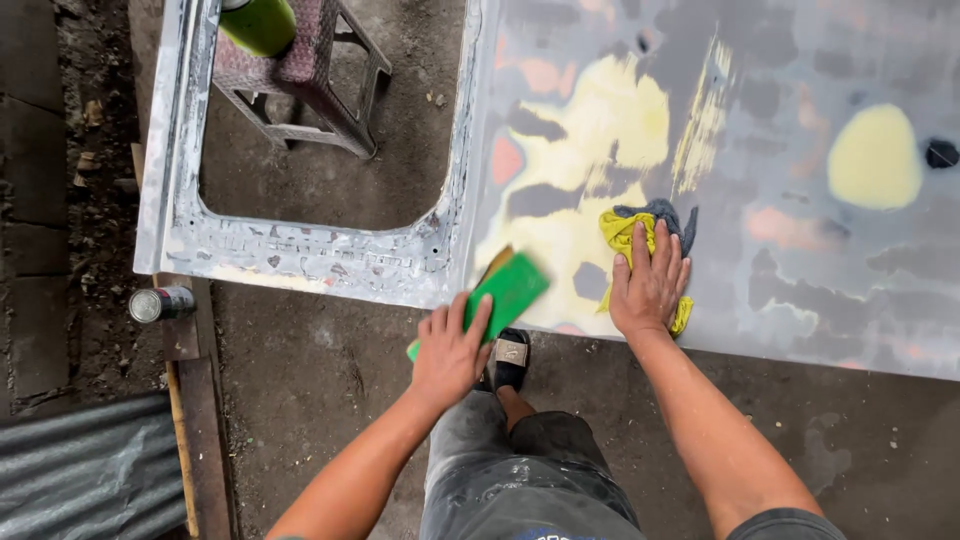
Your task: The person dips a yellow cloth into a green bucket and wipes a large metallic surface. They use a green rectangular tool to spread a white substance across the surface while simultaneously wiping with the cloth. The person moves around the surface, continuing to spread and wipe the substance.
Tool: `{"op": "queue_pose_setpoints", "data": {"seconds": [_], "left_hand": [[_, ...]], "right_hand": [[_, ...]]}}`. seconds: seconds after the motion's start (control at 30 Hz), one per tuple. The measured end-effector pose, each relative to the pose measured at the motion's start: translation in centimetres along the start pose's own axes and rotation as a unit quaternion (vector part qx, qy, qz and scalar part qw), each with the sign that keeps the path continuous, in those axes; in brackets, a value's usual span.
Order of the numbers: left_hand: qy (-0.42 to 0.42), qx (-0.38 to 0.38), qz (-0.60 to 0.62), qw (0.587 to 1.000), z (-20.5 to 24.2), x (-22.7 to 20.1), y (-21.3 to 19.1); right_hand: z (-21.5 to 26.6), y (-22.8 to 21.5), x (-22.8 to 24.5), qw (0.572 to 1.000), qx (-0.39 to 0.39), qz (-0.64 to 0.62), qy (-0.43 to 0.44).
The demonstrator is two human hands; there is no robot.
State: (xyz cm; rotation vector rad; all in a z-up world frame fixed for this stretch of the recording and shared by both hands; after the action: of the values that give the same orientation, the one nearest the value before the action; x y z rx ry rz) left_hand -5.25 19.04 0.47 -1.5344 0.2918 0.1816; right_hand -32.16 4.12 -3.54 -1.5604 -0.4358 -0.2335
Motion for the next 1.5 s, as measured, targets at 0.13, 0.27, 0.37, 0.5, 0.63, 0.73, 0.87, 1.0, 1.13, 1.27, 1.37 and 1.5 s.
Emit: {"op": "queue_pose_setpoints", "data": {"seconds": [0.13,0.27,0.37,0.5,0.63,0.73,0.87,1.0,1.13,1.27,1.37,1.5], "left_hand": [[0.001,0.032,0.019,0.999,-2.5,0.6,0.4],[-0.014,-0.036,-0.011,0.999,-12.9,2.4,1.1],[-0.049,-0.074,-0.009,0.996,-16.8,3.0,1.1],[-0.008,-0.057,-0.021,0.998,-11.7,1.8,0.6],[0.048,0.013,0.008,0.999,-1.1,0.0,-0.6],[0.072,0.02,0.01,0.997,-1.6,0.7,-0.1],[0.034,0.026,-0.011,0.999,-11.3,2.6,0.2],[-0.044,-0.048,-0.01,0.998,-17.1,3.6,0.2],[-0.047,-0.061,0.013,0.997,-11.4,2.1,-1.0],[0.025,0.037,0.008,0.999,-1.8,0.8,-0.7],[0.055,0.057,-0.002,0.997,-1.5,1.2,0.0],[0.046,0.029,-0.039,0.998,-10.7,3.0,0.8]], "right_hand": [[0.4,0.4,-0.2,1.0,0.005,0.01,0.001],[0.3,0.1,-0.1,1.0,0.001,0.011,-0.006],[0.2,0.0,0.0,1.0,0.003,0.012,0.001],[0.3,0.2,-0.3,1.0,0.004,-0.003,-0.012],[0.1,0.3,-0.3,1.0,-0.001,0.013,0.002],[0.3,0.0,-0.3,1.0,0.007,0.015,0.004],[0.2,0.2,-0.5,1.0,0.003,0.014,0.003],[0.7,0.4,-0.4,1.0,0.001,0.009,-0.007],[0.1,-0.1,-0.1,1.0,-0.009,0.0,-0.013],[0.3,0.0,0.1,1.0,-0.004,0.002,-0.003],[0.3,0.2,-0.3,1.0,-0.004,0.008,-0.002],[0.6,0.4,-0.4,1.0,-0.003,0.009,-0.009]]}}
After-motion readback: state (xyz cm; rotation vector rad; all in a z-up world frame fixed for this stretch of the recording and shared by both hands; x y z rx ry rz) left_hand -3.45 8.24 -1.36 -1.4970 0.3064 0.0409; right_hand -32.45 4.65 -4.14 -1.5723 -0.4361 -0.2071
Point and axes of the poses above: each hand's wrist, its own z-axis away from the middle knuckle, its own y-axis out of the palm, x = y × z, the point moved 3 cm from there along -z, towards the middle knuckle, and after that the axes turned 1 degree about -x, right-handed, at the moved point
